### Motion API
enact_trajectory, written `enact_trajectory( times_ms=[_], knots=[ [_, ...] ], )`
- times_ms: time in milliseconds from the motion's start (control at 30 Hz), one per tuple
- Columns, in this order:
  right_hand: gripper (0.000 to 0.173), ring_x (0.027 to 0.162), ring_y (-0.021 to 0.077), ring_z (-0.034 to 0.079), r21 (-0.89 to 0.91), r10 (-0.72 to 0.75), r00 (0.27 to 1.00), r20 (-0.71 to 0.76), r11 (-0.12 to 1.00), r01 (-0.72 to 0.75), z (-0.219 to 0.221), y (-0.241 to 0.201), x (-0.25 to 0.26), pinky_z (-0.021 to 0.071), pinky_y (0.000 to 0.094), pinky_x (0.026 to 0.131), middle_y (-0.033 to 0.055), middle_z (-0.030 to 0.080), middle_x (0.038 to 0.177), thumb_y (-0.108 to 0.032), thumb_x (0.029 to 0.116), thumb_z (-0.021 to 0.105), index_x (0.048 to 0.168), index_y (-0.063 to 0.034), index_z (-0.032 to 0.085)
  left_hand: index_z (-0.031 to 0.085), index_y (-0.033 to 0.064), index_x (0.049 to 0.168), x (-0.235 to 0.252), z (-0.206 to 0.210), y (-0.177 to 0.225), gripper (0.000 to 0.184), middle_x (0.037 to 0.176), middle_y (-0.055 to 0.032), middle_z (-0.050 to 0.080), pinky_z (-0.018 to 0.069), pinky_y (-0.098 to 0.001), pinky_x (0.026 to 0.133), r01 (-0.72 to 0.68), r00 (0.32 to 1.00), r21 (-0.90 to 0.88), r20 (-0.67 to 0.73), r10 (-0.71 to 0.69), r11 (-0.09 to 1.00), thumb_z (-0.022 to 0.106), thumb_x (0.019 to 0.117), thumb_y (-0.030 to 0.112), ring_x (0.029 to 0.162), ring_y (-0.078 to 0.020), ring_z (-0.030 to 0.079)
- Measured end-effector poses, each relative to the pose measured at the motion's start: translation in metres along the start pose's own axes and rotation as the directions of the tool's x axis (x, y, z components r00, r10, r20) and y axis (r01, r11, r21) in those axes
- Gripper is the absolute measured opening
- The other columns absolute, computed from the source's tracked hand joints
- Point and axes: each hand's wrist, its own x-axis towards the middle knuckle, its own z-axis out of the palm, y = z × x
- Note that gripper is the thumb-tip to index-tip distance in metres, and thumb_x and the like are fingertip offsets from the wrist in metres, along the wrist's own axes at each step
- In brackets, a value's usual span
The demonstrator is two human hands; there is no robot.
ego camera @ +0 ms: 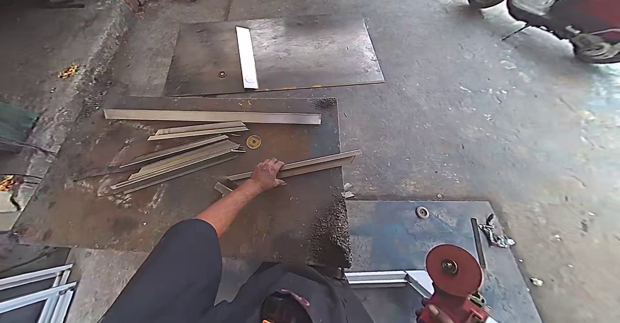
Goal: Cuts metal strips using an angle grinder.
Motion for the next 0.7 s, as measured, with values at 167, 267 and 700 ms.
enact_trajectory(
  times_ms=[167, 267, 700],
  knots=[
    [0.046, 0.077, 0.0142, 0.073, -0.008, -0.028, 0.999, -0.022, 1.0, 0.028, -0.01, 0.008, -0.011, 0.0641, 0.0344, 0.071, 0.0038, 0.072, 0.092, -0.006, 0.0813, 0.07, 0.123, -0.0003, 0.051, 0.068, 0.003, 0.123, 0.018, -0.019, 0.0, 0.053, 0.123, -0.0191, 0.068, 0.0522, -0.0585, 0.1, -0.079, 0.992, 0.083, 0.104, 0.07, 0.993, 0.075, 0.0857, 0.04, 0.119, -0.0367, 0.065],
    [0.058, 0.075, 0.0155, 0.073, 0.04, -0.014, 0.998, -0.065, 0.999, 0.017, -0.022, 0.014, -0.012, 0.0639, 0.0341, 0.066, 0.0055, 0.072, 0.09, -0.014, 0.0708, 0.079, 0.122, -0.0011, 0.055, 0.071, 0.0038, 0.111, 0.015, -0.011, 0.012, 0.049, 0.113, -0.0166, 0.072, 0.0557, -0.0587, 0.091, -0.103, 0.991, 0.164, 0.098, 0.088, 0.981, 0.08, 0.0811, 0.041, 0.108, -0.035, 0.069],
    [0.064, 0.074, 0.0123, 0.072, 0.029, 0.013, 0.999, 0.032, 0.999, -0.014, -0.062, 0.044, 0.023, 0.0631, 0.0315, 0.066, 0.0018, 0.071, 0.089, -0.025, 0.0651, 0.083, 0.121, -0.0053, 0.057, 0.066, 0.0016, 0.112, -0.08, 0.035, 0.108, 0.058, 0.111, -0.0184, 0.071, 0.0562, -0.0599, 0.085, 0.106, 0.994, 0.061, 0.03, -0.108, 0.992, 0.076, 0.0794, 0.049, 0.102, -0.0362, 0.07]
  ],
)
